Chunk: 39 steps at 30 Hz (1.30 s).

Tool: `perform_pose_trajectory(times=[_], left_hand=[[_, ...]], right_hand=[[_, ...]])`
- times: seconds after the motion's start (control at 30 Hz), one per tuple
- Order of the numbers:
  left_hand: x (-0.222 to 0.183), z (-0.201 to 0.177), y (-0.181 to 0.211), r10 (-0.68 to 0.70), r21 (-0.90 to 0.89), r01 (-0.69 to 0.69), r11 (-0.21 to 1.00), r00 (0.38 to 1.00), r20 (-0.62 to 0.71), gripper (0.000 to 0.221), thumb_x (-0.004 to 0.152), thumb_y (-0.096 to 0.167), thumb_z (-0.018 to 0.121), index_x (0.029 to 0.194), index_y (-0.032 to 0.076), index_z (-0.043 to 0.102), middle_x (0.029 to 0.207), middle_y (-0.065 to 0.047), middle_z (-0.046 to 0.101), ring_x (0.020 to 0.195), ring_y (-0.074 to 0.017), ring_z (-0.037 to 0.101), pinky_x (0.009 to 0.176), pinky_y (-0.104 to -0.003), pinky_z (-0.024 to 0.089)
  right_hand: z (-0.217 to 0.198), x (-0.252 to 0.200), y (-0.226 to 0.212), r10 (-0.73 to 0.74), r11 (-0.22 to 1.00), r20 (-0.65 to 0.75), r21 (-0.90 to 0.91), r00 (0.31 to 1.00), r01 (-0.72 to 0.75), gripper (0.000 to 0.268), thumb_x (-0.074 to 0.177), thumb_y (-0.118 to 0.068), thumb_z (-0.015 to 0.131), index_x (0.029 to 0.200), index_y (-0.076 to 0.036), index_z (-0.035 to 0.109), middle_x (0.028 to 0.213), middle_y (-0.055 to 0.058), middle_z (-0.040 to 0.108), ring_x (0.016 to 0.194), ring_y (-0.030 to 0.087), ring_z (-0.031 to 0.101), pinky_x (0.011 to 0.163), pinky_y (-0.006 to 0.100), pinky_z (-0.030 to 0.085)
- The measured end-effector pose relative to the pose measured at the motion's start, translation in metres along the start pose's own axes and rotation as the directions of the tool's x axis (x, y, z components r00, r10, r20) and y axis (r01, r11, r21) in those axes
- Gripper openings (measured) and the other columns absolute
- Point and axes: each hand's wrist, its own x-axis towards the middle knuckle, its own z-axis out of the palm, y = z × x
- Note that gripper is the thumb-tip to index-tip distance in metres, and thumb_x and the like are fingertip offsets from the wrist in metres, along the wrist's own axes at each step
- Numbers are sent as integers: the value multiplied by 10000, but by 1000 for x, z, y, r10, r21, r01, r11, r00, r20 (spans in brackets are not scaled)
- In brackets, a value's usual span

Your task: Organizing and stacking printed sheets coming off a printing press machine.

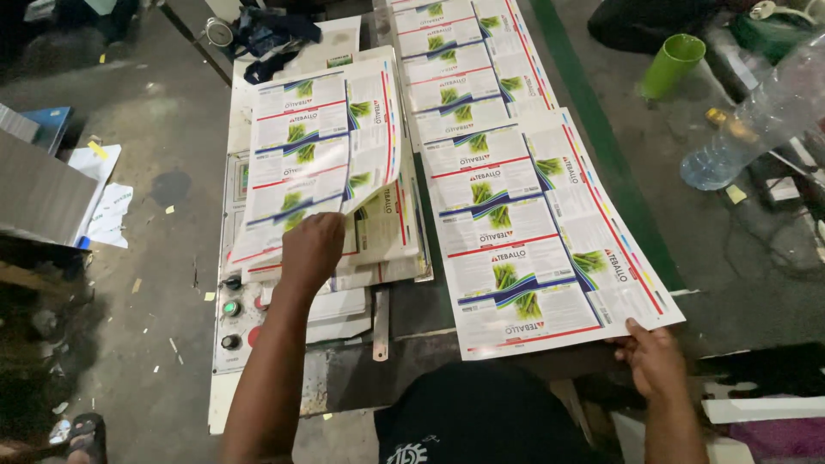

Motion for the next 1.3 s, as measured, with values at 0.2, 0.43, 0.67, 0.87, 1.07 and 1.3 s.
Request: perform_pose_trajectory(times=[0.2,0.43,0.67,0.87,1.07,1.3], left_hand=[[-30,-19,43,45,-53,-51,997,993,-108,50,954,113,627,931,98,668,836,-98,701,816,-327,700,634,-480,539],[-61,14,61,55,-172,-70,983,995,-89,67,945,147,654,954,81,664,889,-113,721,864,-342,701,681,-469,555],[-68,3,85,61,-286,-92,954,991,-116,88,900,127,696,957,62,681,909,-131,726,867,-356,704,696,-473,553],[-77,16,120,177,-429,-227,874,972,-154,136,895,135,704,1001,50,704,986,-129,740,900,-336,714,740,-447,578],[-77,51,176,381,-483,-378,790,920,-96,168,896,185,701,986,43,704,1060,-129,740,982,-329,720,809,-427,583],[-68,58,175,494,-441,-515,735,852,-172,237,898,220,697,1016,15,702,1101,-144,738,999,-318,717,851,-441,563]], right_hand=[[16,0,4,10,1000,52,-21,999,-8,228,1029,-173,596,1222,-58,634,975,93,729,750,190,681,551,336,472],[64,27,-22,19,997,46,-77,999,-15,257,1012,-165,583,1254,-82,604,1002,98,737,741,212,695,539,337,472],[93,47,-42,55,995,53,-85,997,-51,359,1047,-225,577,1371,-73,550,1051,117,715,805,203,701,592,348,490],[109,12,-19,103,987,158,-140,982,-81,521,998,-253,568,1486,-92,487,1146,167,747,810,201,703,594,320,506],[172,-46,-19,209,971,499,-208,841,-117,484,944,-284,625,1377,-73,570,1084,126,776,793,168,723,555,298,528],[166,-24,2,143,988,486,-19,862,-153,240,1002,-244,664,1115,-33,661,851,61,712,678,163,663,521,319,504]])
